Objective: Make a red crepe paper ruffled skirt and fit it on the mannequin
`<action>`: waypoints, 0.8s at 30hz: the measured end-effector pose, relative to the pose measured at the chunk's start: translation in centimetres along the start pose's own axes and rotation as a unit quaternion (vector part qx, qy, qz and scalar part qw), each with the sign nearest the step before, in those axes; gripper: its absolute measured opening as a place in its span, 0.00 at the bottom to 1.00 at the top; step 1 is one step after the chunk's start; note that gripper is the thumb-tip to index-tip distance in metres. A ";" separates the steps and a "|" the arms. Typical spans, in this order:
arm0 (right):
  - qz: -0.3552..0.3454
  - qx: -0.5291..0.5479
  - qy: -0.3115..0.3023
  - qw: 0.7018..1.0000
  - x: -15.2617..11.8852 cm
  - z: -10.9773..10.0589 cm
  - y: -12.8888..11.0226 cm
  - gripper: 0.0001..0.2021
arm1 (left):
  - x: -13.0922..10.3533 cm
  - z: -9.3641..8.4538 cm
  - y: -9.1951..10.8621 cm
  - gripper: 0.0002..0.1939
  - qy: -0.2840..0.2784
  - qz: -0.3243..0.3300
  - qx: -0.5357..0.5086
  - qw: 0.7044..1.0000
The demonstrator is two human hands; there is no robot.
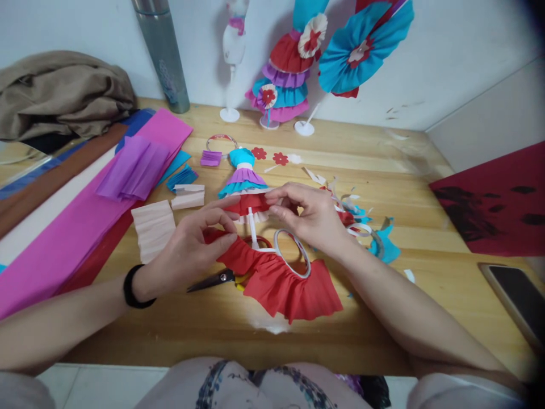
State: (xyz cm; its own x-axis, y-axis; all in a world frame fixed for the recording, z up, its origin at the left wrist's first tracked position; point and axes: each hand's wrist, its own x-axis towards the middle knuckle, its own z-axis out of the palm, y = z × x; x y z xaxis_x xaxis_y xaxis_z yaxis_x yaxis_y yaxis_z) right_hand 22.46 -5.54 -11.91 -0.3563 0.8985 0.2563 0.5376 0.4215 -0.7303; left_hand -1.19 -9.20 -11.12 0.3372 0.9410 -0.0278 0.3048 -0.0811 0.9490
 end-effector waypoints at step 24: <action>-0.154 -0.163 0.007 0.974 2.2 1.4 1.4 0.12 | 0.2 0.3 -0.8 0.04 -0.009 0.000 -0.023 1.000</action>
State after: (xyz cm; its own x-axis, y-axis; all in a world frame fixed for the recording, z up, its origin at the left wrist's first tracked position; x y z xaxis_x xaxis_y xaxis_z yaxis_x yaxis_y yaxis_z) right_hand 21.41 -3.18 -13.26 -0.5305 0.7232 0.4422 0.6214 0.6866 -0.3775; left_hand -1.12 -9.02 -11.92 0.3536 0.9348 -0.0323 0.2628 -0.0661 0.9626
